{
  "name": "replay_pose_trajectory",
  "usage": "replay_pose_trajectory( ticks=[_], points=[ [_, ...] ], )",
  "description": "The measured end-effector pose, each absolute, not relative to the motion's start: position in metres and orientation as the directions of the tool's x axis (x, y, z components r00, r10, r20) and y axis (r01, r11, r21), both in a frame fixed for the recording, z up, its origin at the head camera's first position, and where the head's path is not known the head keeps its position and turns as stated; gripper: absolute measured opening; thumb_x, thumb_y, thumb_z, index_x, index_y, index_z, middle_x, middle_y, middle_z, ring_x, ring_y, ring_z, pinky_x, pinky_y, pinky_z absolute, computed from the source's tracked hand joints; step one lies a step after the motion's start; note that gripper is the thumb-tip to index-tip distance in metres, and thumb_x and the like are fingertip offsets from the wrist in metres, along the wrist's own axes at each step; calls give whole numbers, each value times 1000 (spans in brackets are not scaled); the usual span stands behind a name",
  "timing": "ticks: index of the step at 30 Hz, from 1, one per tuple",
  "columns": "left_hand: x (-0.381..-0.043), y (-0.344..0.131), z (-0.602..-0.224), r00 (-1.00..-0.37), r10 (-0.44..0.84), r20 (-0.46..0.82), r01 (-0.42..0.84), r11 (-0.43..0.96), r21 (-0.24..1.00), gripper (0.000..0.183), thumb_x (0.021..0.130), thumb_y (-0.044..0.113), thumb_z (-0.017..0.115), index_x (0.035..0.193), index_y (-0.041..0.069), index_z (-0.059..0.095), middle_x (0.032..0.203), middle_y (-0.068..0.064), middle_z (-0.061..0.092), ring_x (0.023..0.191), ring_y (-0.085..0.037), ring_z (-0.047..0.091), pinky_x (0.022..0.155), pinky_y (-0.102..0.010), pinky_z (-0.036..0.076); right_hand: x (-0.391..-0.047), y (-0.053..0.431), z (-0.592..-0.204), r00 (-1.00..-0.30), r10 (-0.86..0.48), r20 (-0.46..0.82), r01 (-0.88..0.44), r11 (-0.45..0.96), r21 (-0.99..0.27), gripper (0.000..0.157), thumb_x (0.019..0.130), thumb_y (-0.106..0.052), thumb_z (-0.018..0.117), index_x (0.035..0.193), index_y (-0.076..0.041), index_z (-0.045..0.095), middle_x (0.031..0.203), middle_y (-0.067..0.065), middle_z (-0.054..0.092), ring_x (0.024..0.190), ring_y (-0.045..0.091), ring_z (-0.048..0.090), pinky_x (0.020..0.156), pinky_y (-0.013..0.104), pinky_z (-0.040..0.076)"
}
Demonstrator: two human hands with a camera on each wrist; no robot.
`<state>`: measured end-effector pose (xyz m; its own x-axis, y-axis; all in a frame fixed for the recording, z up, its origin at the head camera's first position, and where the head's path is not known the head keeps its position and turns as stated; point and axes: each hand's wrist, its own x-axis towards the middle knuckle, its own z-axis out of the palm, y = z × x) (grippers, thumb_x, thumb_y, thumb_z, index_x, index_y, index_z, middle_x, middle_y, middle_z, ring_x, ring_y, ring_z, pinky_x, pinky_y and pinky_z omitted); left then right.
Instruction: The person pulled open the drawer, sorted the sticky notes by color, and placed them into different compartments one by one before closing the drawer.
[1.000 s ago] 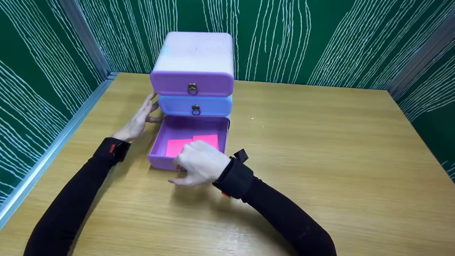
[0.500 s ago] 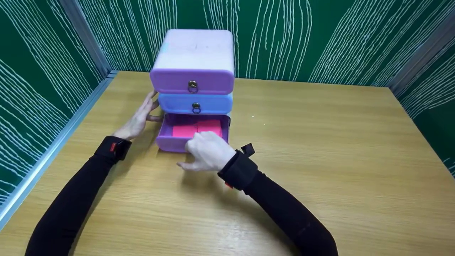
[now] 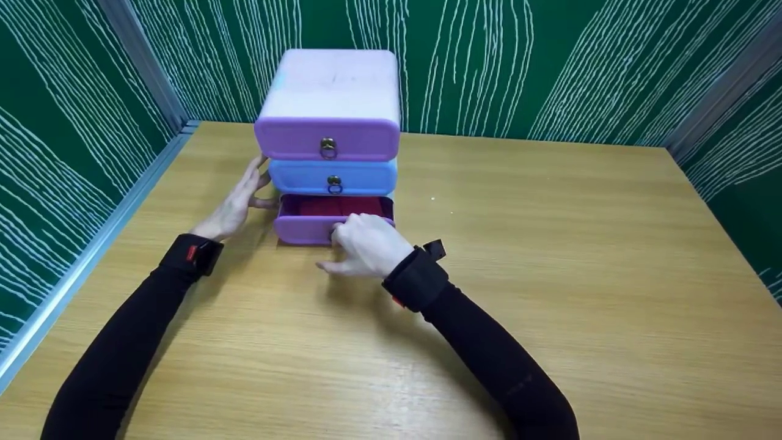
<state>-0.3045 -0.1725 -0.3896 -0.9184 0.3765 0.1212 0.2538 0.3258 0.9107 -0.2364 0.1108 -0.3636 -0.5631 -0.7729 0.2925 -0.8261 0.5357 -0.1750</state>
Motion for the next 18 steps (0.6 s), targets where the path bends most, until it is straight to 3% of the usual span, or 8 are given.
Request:
replay_pose_trajectory(
  ticks=[7,14,18],
  points=[
    [-304,-172,-389,-927,359,111,235,323,917,66,105,50,21,163,23,2,170,-8,5,146,-43,34,115,-56,40,-241,113,-364,-581,-765,279,-814,542,-209,33,90,-39,70,74,-11,75,93,6,79,52,5,58,54,26,51],
    [-303,-173,-388,-933,350,87,224,371,901,68,104,55,19,162,27,1,170,-11,6,138,-48,45,115,-62,36,-243,115,-367,-587,-768,255,-810,557,-184,37,89,-40,71,64,-12,67,59,-4,66,50,6,52,51,24,46],
    [-302,-173,-388,-934,348,83,222,382,897,67,103,56,18,162,28,1,170,-11,7,135,-48,48,114,-63,36,-243,115,-368,-588,-771,246,-809,555,-194,36,88,-40,71,65,-12,69,59,-4,67,51,5,53,52,23,47]
  ],
)
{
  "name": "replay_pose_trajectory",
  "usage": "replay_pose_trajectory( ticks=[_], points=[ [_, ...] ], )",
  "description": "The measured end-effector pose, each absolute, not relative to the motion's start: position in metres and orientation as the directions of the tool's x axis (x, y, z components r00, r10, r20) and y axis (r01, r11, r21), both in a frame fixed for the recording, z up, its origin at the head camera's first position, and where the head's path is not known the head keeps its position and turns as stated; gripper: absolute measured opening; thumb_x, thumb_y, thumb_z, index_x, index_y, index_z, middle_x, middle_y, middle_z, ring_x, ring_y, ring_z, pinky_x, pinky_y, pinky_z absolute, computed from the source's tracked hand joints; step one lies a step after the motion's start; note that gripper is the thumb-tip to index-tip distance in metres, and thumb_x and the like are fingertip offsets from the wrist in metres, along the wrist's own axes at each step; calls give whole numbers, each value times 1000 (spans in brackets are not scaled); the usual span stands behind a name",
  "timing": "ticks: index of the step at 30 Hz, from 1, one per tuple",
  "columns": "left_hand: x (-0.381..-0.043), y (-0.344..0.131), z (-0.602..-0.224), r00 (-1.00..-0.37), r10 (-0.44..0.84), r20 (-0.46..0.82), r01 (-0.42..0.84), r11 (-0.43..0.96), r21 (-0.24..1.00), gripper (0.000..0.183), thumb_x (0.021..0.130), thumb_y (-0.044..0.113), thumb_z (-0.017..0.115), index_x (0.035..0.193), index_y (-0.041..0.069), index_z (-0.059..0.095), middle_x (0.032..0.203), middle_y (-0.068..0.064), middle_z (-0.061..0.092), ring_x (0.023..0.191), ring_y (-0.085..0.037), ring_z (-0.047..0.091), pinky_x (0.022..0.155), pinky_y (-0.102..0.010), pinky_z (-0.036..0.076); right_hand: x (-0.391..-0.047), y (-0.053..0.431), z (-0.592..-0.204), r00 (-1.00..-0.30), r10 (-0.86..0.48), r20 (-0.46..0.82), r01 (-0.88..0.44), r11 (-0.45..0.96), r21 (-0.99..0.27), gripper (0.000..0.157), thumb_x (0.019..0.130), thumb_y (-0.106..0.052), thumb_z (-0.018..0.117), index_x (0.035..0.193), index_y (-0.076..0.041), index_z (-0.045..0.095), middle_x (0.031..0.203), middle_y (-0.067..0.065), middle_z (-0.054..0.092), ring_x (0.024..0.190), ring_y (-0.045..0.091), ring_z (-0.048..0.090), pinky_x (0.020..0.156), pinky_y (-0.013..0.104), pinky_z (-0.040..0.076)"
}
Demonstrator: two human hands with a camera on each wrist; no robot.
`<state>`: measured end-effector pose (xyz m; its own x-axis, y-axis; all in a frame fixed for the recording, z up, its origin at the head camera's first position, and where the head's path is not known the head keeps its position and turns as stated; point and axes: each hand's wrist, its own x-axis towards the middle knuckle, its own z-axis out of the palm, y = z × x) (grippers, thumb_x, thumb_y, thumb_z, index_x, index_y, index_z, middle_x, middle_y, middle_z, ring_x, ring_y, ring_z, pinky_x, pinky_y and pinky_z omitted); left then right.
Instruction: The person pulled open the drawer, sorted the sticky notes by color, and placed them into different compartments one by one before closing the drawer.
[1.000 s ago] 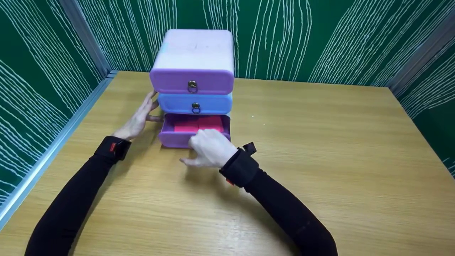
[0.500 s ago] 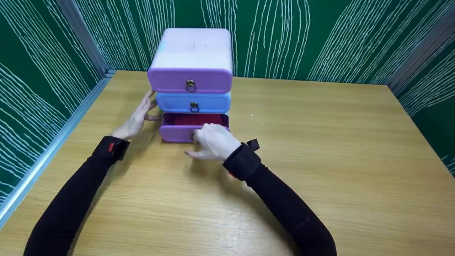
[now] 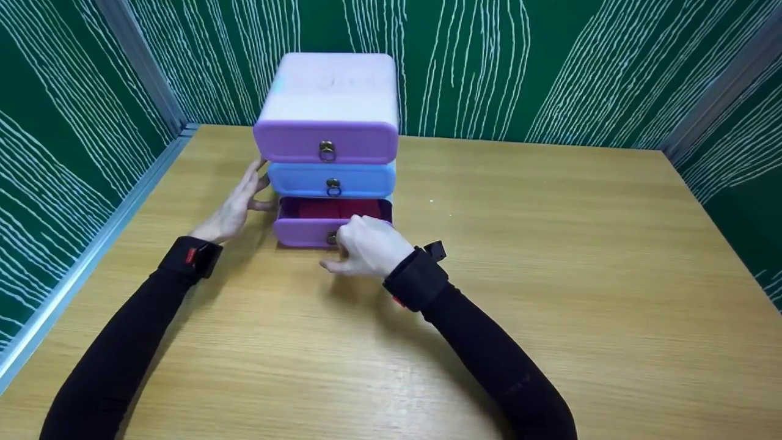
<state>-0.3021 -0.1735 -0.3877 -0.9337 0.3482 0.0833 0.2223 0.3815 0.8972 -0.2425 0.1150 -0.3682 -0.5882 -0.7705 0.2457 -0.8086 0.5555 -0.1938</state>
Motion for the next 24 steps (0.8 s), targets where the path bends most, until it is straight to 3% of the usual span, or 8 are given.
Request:
replay_pose_trajectory(
  ticks=[10,18,24],
  points=[
    [-305,-168,-383,-933,345,97,232,376,897,69,102,60,19,162,30,1,171,-5,5,139,-45,45,116,-58,38,-241,117,-362,-631,-754,182,-774,594,-220,33,88,-43,72,74,-13,75,66,-4,71,56,4,57,58,26,53],
    [-307,-168,-384,-921,362,140,264,318,911,66,105,51,21,163,24,2,171,-3,3,153,-35,24,115,-54,41,-241,116,-361,-630,-756,178,-775,596,-211,34,88,-44,71,72,-15,73,66,-4,71,56,4,55,56,26,52],
    [-306,-170,-391,-921,362,146,266,308,914,65,106,49,21,163,24,3,171,-3,3,154,-34,22,115,-57,39,-238,116,-364,-632,-761,144,-770,596,-226,37,88,-46,71,72,-14,75,67,-3,72,56,4,59,56,24,53]
  ],
)
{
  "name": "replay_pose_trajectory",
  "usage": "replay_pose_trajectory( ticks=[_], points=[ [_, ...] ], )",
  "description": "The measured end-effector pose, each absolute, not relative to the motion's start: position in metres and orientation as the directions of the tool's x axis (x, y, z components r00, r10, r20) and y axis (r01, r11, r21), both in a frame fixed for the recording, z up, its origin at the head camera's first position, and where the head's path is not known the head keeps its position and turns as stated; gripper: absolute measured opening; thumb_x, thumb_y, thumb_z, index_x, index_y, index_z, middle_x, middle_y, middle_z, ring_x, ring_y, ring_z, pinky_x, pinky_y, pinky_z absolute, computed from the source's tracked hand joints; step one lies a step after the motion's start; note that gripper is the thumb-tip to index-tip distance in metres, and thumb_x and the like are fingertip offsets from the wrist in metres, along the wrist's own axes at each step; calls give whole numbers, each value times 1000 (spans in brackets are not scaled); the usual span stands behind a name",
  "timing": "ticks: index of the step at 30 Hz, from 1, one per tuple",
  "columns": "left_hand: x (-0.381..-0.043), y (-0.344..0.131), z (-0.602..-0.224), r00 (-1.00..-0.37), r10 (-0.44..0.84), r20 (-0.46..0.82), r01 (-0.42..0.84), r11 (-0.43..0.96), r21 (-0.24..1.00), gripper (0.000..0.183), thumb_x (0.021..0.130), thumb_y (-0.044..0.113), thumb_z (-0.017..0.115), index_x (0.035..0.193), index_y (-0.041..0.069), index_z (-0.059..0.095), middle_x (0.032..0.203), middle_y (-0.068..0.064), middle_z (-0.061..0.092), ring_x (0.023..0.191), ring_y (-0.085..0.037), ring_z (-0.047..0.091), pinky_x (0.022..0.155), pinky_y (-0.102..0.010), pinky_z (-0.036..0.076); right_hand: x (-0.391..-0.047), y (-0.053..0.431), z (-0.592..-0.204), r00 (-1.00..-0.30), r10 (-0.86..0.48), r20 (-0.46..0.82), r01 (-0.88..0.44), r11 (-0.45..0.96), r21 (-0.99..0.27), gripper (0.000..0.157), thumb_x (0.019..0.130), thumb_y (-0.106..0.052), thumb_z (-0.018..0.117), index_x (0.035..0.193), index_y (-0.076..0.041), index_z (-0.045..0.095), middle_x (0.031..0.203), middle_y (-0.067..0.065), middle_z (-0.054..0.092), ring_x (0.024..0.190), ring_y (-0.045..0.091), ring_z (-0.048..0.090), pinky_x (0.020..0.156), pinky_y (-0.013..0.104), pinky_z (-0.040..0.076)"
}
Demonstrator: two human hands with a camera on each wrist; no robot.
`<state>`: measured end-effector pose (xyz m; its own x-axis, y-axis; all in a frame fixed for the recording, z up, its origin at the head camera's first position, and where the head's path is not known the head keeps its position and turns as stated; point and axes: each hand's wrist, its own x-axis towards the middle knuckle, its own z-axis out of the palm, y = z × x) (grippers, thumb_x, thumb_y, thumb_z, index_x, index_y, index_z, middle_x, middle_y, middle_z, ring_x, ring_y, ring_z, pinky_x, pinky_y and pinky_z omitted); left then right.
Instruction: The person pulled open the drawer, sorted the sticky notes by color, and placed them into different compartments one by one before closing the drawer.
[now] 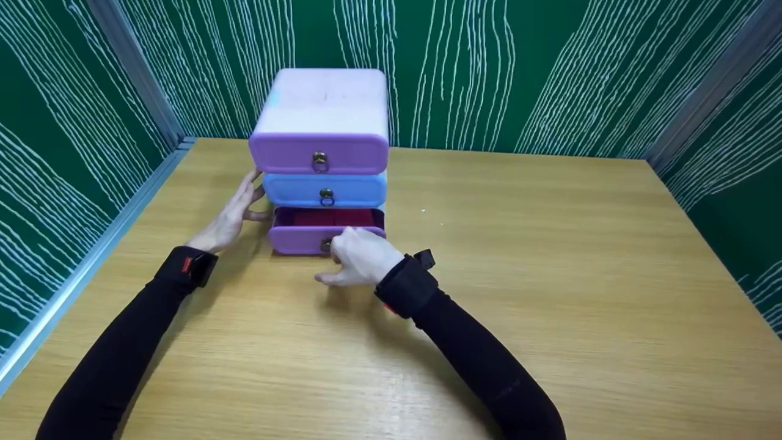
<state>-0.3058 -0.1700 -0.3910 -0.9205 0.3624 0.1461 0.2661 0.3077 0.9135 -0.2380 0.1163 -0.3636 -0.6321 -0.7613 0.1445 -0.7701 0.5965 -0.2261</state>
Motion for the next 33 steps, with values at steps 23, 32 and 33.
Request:
replay_pose_trajectory(
  ticks=[23,32,33],
  points=[
    [-306,-174,-392,-917,372,143,268,311,912,70,104,56,21,163,23,1,171,-7,2,151,-40,26,116,-60,36,-238,115,-363,-638,-760,123,-763,603,-233,39,88,-47,71,74,-10,76,75,1,76,62,9,67,62,29,58],
    [-306,-173,-393,-916,374,147,269,299,916,64,106,47,20,163,22,3,171,-6,3,154,-35,20,116,-57,39,-238,114,-365,-610,-784,120,-788,582,-199,42,90,-49,68,82,-10,78,84,4,79,65,12,71,66,30,61],
    [-306,-173,-392,-915,373,153,274,299,914,64,106,47,20,163,22,3,171,-5,3,154,-35,20,116,-57,39,-239,114,-364,-615,-779,123,-784,587,-205,41,89,-49,69,83,-9,78,84,5,79,66,13,72,67,30,61]
  ],
)
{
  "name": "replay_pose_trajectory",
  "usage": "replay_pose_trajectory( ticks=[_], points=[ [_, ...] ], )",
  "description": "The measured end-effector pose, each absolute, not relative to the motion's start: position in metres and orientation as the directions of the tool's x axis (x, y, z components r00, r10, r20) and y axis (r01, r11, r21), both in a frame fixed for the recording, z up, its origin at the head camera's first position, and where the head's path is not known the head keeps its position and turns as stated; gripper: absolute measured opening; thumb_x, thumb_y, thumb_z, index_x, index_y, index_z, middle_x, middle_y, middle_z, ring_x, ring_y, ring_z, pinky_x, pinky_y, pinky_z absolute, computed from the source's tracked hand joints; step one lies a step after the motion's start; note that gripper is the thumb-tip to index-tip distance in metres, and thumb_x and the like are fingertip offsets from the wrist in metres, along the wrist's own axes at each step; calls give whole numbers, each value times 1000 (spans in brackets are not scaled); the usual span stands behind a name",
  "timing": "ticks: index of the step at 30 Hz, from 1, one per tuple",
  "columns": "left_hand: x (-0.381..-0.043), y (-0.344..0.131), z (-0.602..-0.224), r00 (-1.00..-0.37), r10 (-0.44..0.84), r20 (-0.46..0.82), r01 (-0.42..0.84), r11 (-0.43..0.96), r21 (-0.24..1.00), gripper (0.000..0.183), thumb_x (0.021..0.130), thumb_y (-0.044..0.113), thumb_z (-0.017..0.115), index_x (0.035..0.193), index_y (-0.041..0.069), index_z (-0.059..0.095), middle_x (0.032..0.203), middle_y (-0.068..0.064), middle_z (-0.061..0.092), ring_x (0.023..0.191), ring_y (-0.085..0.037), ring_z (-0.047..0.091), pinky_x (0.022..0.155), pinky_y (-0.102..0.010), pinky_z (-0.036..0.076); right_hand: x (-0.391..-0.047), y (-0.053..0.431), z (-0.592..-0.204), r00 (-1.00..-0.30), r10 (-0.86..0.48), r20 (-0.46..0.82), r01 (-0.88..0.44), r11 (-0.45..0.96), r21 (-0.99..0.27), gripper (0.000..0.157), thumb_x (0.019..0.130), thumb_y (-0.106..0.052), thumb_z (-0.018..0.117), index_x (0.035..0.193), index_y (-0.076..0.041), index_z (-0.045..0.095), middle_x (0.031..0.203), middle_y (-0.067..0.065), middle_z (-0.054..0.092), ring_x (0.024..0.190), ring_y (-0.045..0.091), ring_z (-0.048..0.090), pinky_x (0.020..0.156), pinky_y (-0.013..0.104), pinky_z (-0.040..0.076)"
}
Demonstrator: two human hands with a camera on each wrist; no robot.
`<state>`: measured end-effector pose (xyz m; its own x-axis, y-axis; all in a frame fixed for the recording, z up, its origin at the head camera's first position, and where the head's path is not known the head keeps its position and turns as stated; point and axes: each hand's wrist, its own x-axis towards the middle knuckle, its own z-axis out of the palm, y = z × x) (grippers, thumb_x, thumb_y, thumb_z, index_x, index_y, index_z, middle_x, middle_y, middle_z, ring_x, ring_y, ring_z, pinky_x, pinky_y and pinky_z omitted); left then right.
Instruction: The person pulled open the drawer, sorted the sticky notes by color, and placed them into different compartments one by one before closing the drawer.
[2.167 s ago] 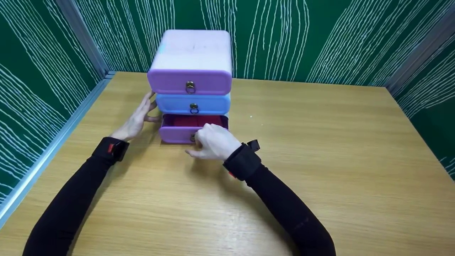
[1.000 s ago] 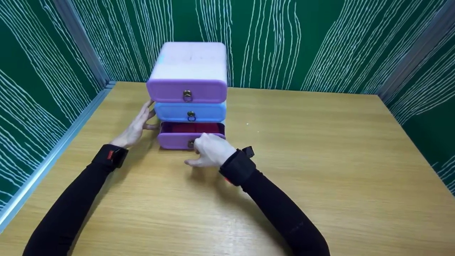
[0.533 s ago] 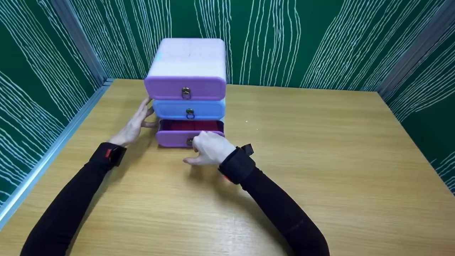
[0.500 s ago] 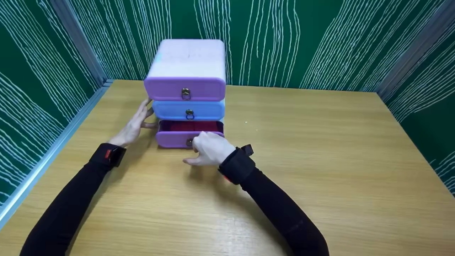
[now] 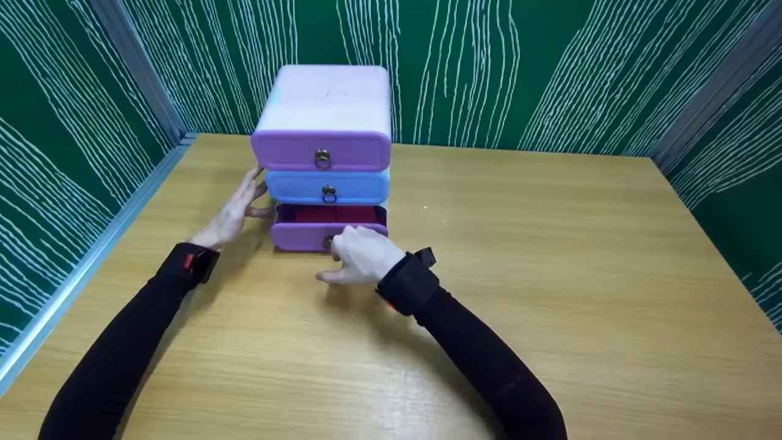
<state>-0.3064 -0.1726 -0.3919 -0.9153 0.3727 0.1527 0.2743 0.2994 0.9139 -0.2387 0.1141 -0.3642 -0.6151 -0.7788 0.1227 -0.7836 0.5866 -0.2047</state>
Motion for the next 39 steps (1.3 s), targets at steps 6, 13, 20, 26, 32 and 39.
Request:
replay_pose_trajectory(
  ticks=[6,13,20,26,32,39],
  points=[
    [-309,-171,-391,-916,368,159,278,299,913,63,106,45,20,162,23,2,171,-4,2,155,-33,19,116,-56,38,-241,116,-359,-628,-769,116,-769,592,-241,40,90,-46,70,82,-8,78,80,3,78,67,12,70,65,30,60],
    [-307,-172,-392,-917,367,157,275,295,915,64,106,48,18,163,22,2,171,-5,0,154,-34,19,116,-56,39,-242,116,-357,-621,-774,127,-776,582,-243,37,90,-44,69,82,-8,75,70,-1,72,57,7,59,56,27,52],
    [-307,-174,-394,-915,367,165,280,285,917,63,107,44,19,162,22,1,171,-4,-1,155,-34,16,116,-57,38,-242,115,-358,-637,-759,135,-761,590,-270,39,90,-40,70,100,-3,75,81,5,76,58,7,56,58,29,53],
    [-305,-174,-396,-917,360,171,273,257,927,62,107,40,19,162,17,1,171,-8,-1,155,-38,12,116,-60,37,-243,116,-360,-631,-762,146,-761,573,-303,48,91,-35,71,124,-1,66,97,10,76,62,8,56,63,29,55],
    [-305,-174,-395,-917,365,158,272,283,920,64,106,42,19,162,19,0,171,-8,-2,154,-40,15,116,-59,37,-244,117,-361,-639,-755,147,-751,572,-331,48,91,-31,71,127,-1,65,100,10,76,66,15,62,66,31,55],
    [-306,-172,-392,-915,375,148,280,326,903,63,106,48,18,162,25,1,171,-4,0,154,-35,19,116,-56,39,-246,119,-366,-637,-742,206,-767,585,-264,46,90,-32,72,120,1,65,92,11,75,70,20,66,69,36,57]
  ],
)
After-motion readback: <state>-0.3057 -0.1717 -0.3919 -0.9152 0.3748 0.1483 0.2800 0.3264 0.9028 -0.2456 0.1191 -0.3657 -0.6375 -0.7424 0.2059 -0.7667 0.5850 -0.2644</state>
